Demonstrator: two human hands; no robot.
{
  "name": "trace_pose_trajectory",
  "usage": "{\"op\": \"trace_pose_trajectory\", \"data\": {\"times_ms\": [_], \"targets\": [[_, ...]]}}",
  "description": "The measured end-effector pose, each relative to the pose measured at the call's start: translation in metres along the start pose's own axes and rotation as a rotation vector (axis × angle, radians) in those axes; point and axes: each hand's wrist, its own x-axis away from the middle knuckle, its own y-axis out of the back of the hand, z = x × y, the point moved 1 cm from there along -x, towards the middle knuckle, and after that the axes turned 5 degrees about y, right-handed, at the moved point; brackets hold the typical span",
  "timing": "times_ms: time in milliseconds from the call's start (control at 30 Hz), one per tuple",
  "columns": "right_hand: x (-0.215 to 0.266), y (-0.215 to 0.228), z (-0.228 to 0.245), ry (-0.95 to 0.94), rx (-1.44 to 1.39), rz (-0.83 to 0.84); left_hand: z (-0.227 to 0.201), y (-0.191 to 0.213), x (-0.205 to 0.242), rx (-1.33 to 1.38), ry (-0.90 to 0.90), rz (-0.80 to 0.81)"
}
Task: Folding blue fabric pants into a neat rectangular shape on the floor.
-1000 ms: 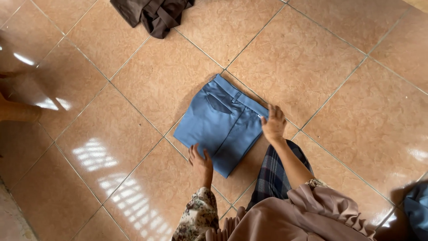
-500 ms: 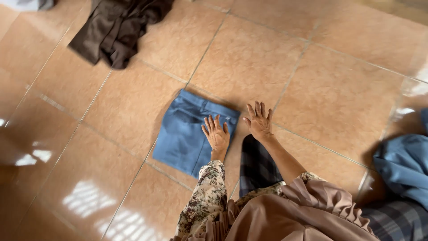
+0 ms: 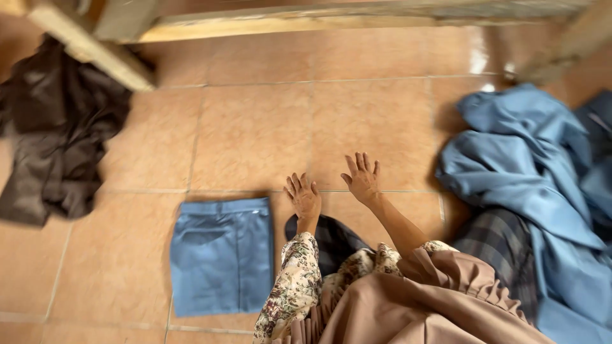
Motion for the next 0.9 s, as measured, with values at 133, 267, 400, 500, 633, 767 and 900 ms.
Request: {"op": "trace_pose_trajectory", "data": {"times_ms": [133,267,400,500,633,767,900], "targets": [[0.039,0.033,-0.06,-0.154,-0.014,0.064,-0.072,-0.026,0.021,0.077,-0.122,0.133],[0.079,0.064,-0.118,-0.328,0.0,0.089,-0.149,-0.045,0.05,0.085,-0.22,0.297],[0.116,0.071,-0.179,-0.456,-0.053,0.093,-0.215,-0.052,0.077,0.085,-0.331,0.46],[0.137,0.072,-0.216,-0.48,-0.017,0.071,-0.251,-0.045,0.095,0.119,-0.409,0.503],[0.155,0.082,-0.256,-0.486,0.137,0.112,-0.27,-0.056,0.116,0.11,-0.474,0.512],[0.158,0.069,-0.306,-0.477,0.269,0.045,-0.277,-0.062,0.12,0.128,-0.506,0.591],[0.159,0.023,-0.369,-0.391,0.211,-0.403,-0.28,-0.062,0.119,0.14,-0.51,0.66]]}}
